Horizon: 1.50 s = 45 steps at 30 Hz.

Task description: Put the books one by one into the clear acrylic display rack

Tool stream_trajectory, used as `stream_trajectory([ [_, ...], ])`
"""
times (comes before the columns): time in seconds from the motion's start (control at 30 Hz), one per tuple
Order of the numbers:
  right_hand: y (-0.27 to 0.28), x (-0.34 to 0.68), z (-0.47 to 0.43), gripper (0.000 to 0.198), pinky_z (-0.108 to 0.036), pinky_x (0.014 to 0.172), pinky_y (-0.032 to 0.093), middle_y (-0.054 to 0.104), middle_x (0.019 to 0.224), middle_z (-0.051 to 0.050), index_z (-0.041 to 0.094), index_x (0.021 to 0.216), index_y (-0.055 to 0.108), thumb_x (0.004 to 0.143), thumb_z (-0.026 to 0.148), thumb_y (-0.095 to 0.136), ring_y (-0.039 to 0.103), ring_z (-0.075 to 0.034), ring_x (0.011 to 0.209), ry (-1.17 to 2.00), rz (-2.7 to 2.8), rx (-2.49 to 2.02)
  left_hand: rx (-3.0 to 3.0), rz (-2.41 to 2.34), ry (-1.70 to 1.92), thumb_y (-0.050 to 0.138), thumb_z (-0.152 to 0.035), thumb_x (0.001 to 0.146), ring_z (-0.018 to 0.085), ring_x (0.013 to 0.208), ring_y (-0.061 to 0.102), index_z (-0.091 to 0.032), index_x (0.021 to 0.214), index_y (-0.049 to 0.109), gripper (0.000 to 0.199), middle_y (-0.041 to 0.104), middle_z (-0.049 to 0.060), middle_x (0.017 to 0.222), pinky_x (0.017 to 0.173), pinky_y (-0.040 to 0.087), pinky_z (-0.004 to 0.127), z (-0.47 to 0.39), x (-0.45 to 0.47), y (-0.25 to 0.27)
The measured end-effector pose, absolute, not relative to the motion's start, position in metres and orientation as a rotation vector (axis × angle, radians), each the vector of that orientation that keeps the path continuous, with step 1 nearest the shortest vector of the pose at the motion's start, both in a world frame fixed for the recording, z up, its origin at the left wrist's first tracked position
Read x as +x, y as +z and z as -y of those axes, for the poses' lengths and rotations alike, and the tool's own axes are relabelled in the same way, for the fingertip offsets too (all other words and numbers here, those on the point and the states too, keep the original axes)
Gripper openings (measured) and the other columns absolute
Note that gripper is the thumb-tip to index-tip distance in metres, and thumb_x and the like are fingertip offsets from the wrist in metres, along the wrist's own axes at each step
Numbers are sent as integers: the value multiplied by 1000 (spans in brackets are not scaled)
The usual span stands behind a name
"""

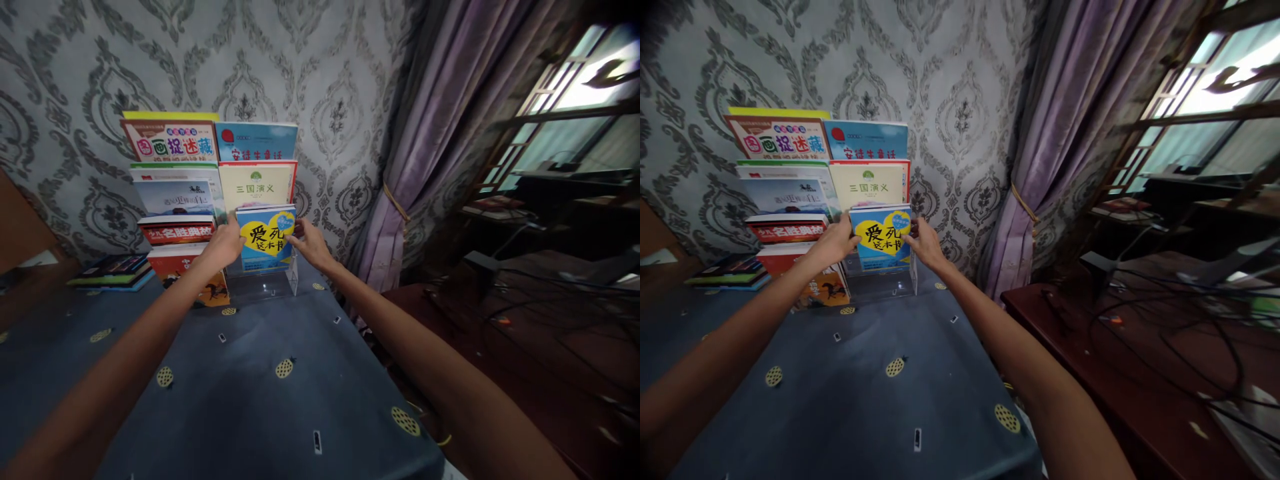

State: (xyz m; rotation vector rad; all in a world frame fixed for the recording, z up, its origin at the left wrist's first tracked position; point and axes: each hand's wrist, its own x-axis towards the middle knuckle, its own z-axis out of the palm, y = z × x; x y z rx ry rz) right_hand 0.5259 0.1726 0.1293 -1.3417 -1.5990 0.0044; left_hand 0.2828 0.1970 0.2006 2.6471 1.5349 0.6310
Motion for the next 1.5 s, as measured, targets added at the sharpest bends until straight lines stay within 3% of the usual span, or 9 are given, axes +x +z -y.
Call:
stream_trajectory([
  [0.2,129,523,-172,43,-43,86,54,72,108,-13,14,120,58,82,32,66,67,-26,92,-31,1598,-1361,2633,-1510,590,54,-18,95,30,102,73,-5,136,39,45,73,22,108,88,55,34,-196,284,202],
  [0.4,130,522,-170,36,-41,82,55,73,106,-11,17,114,59,81,34,65,67,-26,90,-1,1614,-1311,2589,-1507,570,51,-16,96,25,90,76,-5,138,37,45,75,20,104,84,56,32,-193,285,205],
  [0.87,128,521,-171,43,-40,79,55,74,106,-11,18,123,60,84,34,63,68,-26,89,25,1604,-1345,2601,-1484,577,46,-14,95,27,87,76,-4,133,41,40,76,21,100,79,57,33,-198,285,202],
  [1.07,129,522,-171,37,-39,79,56,74,105,-10,19,120,63,85,31,62,68,-25,90,-10,1621,-1384,2610,-1504,564,44,-15,96,28,89,76,-2,134,39,41,76,21,95,80,57,34,-198,286,201],
  [1.3,123,518,-168,31,-39,81,53,75,95,-9,17,113,64,84,28,64,68,-26,86,-42,1628,-1480,2621,-1516,557,45,-13,94,28,95,75,0,147,25,57,76,20,98,83,56,33,-197,286,205],
  [1.5,120,516,-167,27,-37,78,52,75,94,-8,19,111,64,85,27,62,67,-25,84,-71,1613,-1496,2635,-1548,574,47,-14,94,33,105,73,2,143,33,53,74,26,106,87,55,36,-200,288,202],
])
